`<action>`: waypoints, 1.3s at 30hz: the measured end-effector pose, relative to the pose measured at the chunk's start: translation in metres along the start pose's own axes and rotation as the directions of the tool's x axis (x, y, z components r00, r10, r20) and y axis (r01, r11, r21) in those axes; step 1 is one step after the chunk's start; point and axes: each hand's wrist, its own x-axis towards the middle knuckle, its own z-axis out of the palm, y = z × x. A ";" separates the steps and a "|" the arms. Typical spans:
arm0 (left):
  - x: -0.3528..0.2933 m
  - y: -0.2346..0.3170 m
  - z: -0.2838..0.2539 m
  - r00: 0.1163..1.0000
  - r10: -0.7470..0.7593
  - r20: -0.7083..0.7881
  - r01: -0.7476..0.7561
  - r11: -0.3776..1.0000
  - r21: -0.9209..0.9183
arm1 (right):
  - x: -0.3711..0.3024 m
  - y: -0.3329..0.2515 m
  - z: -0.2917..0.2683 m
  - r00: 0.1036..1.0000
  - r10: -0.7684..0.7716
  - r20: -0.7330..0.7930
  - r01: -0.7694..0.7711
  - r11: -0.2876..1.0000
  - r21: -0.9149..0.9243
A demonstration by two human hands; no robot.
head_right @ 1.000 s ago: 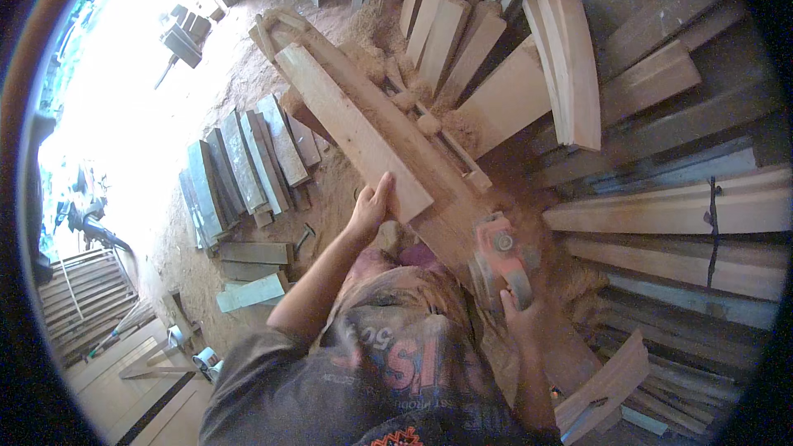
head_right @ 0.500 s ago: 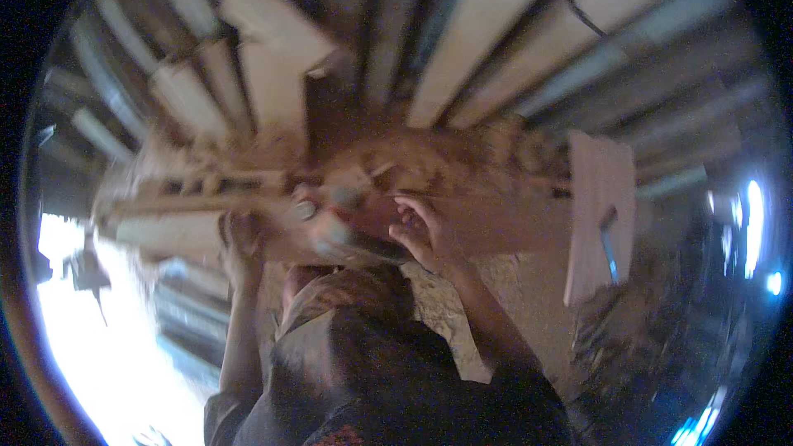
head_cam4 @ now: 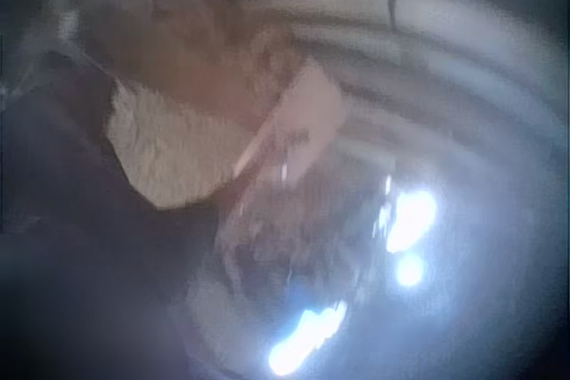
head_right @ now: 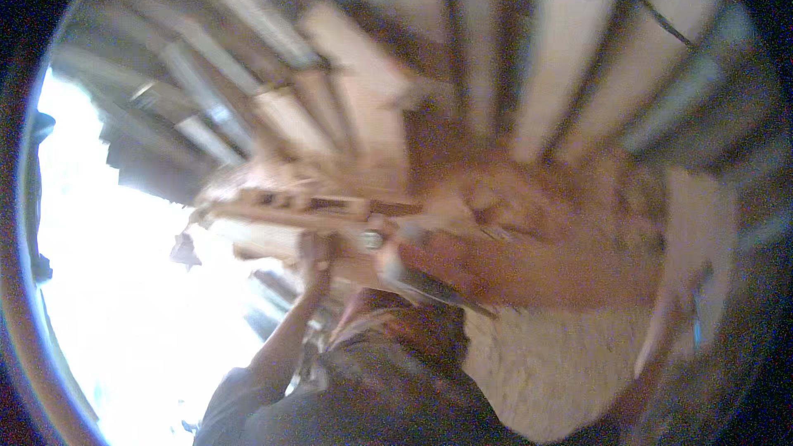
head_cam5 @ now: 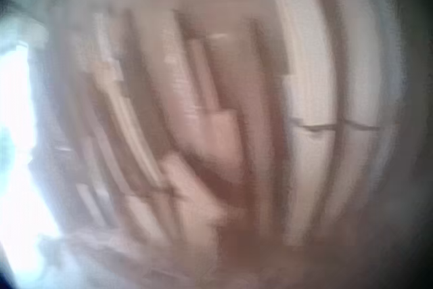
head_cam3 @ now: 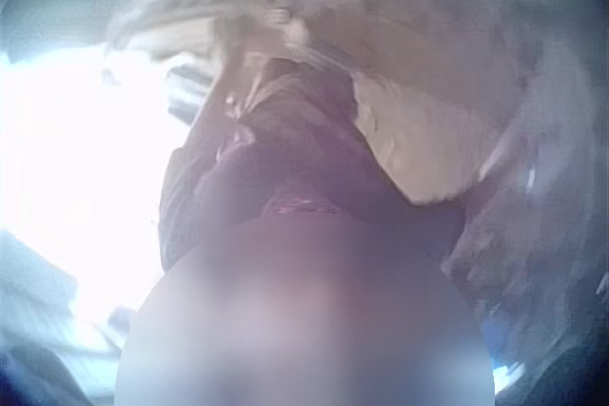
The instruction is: The person uses a circular saw to cut a wooden plank on a workbench, then measures the cut piece with a metal ruler. They continue cutting additional planks and smooth the edges with a hand plane. The finished pieces are set aside on the bench.
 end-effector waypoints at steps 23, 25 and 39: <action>-0.046 0.018 -0.042 0.970 -0.074 -0.230 -0.029 0.909 -0.416 | -0.184 -0.353 0.072 0.830 -0.272 0.487 0.136 0.945 0.297; -0.046 -0.005 0.000 0.944 0.089 -0.317 -0.183 0.943 -0.279 | -0.174 -0.337 0.067 0.843 -0.253 0.474 0.120 0.949 0.293; -0.072 0.017 -0.039 0.857 -0.018 -0.515 -0.268 0.838 -0.476 | -0.153 -0.295 0.012 0.901 -0.390 0.191 0.235 0.808 0.541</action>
